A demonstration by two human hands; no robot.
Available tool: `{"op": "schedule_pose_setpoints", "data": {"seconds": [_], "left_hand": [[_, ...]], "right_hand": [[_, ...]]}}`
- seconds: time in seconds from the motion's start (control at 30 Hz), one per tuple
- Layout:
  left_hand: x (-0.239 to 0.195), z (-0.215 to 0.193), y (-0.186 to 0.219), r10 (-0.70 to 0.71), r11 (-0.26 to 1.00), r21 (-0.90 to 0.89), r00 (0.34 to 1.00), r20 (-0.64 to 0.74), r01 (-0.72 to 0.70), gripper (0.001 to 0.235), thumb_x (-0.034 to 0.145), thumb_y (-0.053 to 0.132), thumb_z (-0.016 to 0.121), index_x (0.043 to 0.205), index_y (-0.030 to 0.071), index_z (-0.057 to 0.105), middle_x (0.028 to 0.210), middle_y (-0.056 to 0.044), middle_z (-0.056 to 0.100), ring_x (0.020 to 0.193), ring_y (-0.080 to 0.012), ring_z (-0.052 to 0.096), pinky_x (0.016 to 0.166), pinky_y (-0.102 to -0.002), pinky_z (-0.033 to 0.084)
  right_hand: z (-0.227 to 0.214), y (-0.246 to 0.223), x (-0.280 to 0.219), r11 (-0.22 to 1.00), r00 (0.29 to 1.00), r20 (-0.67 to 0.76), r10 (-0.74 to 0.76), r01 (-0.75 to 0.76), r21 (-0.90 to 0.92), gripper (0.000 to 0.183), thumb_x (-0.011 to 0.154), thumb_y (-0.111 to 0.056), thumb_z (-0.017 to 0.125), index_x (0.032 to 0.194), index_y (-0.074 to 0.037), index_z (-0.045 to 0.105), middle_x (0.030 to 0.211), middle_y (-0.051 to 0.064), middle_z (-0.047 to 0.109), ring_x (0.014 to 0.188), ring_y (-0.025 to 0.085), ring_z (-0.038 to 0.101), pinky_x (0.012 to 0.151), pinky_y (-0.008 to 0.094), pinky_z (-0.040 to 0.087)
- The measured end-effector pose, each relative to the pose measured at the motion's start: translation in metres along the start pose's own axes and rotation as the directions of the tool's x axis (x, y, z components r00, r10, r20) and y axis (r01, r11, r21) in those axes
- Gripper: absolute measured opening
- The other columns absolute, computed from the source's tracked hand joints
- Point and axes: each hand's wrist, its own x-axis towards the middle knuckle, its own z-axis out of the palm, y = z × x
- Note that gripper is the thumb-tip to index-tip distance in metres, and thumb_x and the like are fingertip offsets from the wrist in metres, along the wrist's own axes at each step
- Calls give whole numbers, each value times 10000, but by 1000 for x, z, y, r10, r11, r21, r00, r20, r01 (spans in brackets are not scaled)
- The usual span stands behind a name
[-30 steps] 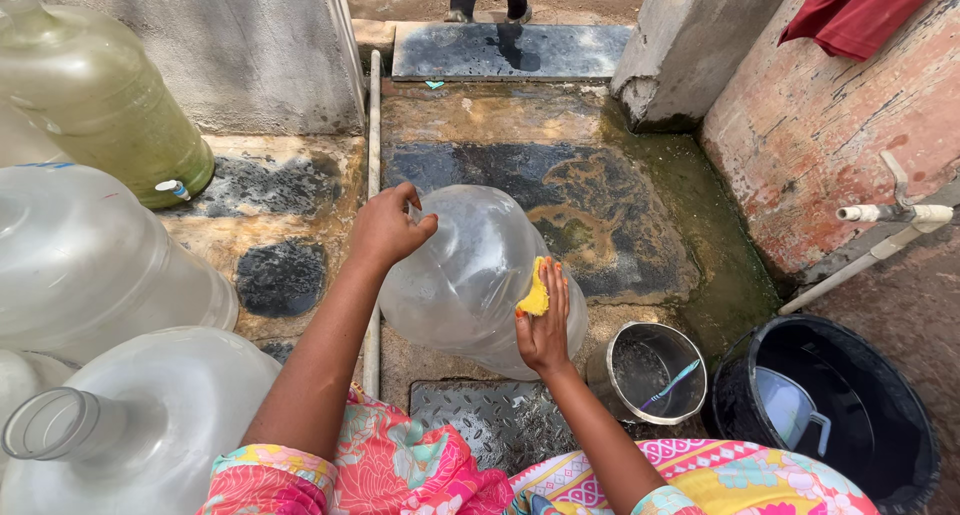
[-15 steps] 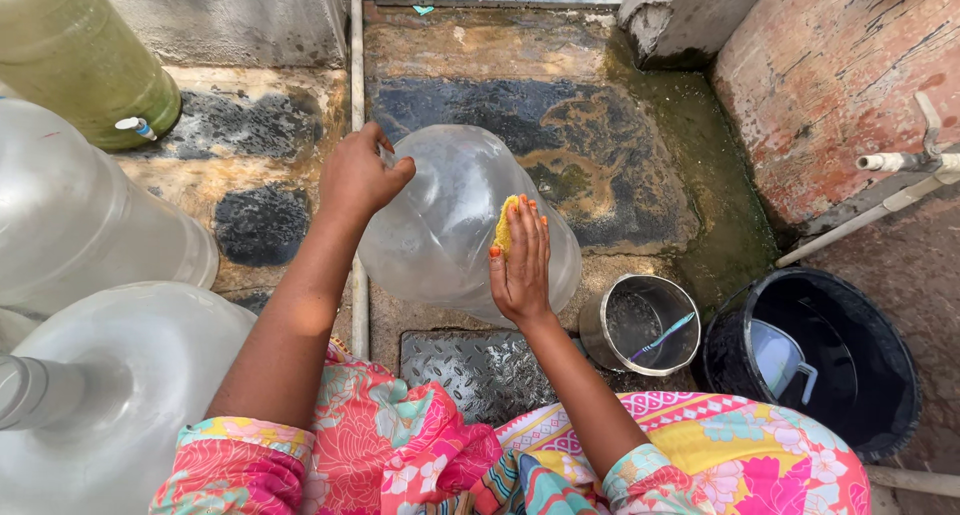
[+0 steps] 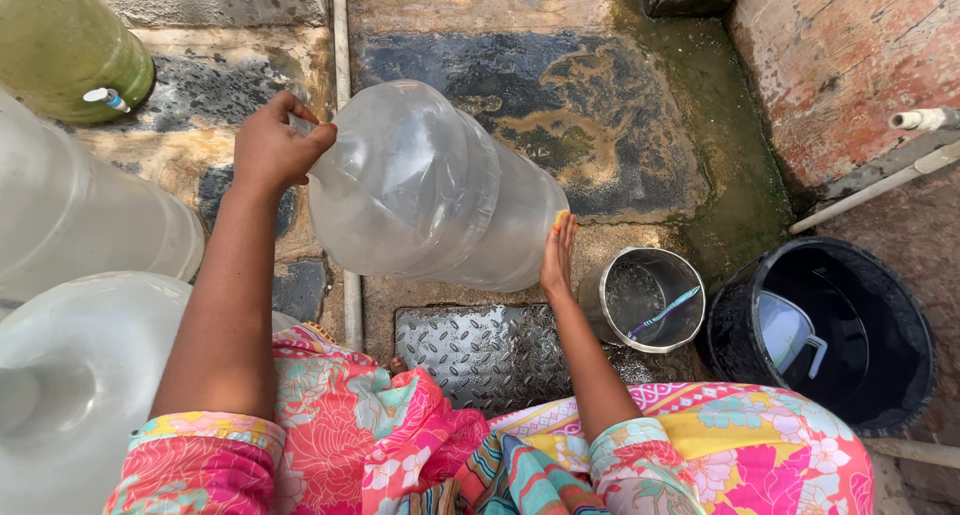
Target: The person cleans a plastic water jug by scrubbing the mouth with a toothbrush and then scrubbing the exterior body with a yellow sponge.
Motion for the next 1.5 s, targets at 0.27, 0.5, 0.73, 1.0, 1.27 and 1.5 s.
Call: {"op": "schedule_pose_setpoints", "data": {"seconds": [0.27,0.5,0.73,1.0,1.27,1.5], "left_hand": [[-2,7,21,-46,993,104,998,-36,49,406,825,343,782,1056,61,603,759,-113,694,528,-244,694,520,-366,554],[3,3,16,30,998,45,999,25,-31,340,828,299,790,1003,49,640,793,-139,698,634,-199,712,517,-372,584],[20,3,-8,44,999,26,998,-39,-43,314,842,284,800,982,44,654,897,-126,727,713,-193,716,531,-350,593],[31,-7,-29,-19,999,46,999,-29,20,306,862,279,806,1008,58,653,956,-120,726,789,-189,720,556,-346,599],[34,0,-34,-65,995,72,998,5,65,326,880,280,803,1022,38,638,1005,-153,724,818,-215,726,555,-359,614],[40,7,-20,-147,985,79,988,-45,151,340,869,281,799,1021,37,619,1012,-174,723,806,-241,742,560,-367,625]], "right_hand": [[38,-213,-94,740,741,-1,-672,671,-42,1000,1001,-798,19,1676,-60,29,1768,174,18,1655,361,34,1353,557,3],[14,-184,-27,828,837,-1,-547,541,-148,1020,960,-801,-36,1643,-91,229,1718,137,257,1619,320,188,1328,553,6],[-28,7,61,989,989,0,147,-147,6,1146,842,-903,13,1593,-98,329,1660,154,280,1536,336,219,1257,510,161],[-4,96,44,311,784,430,447,-587,748,1308,778,-985,81,1534,27,423,1525,275,499,1392,406,472,1133,618,362],[-3,-45,36,842,886,-139,443,-357,406,1037,879,-820,117,1611,-92,210,1680,159,158,1538,347,162,1196,606,233],[61,-198,-89,900,899,-94,-428,433,41,921,1053,-742,19,1671,-58,20,1775,188,20,1652,365,-7,1345,581,-15]]}}
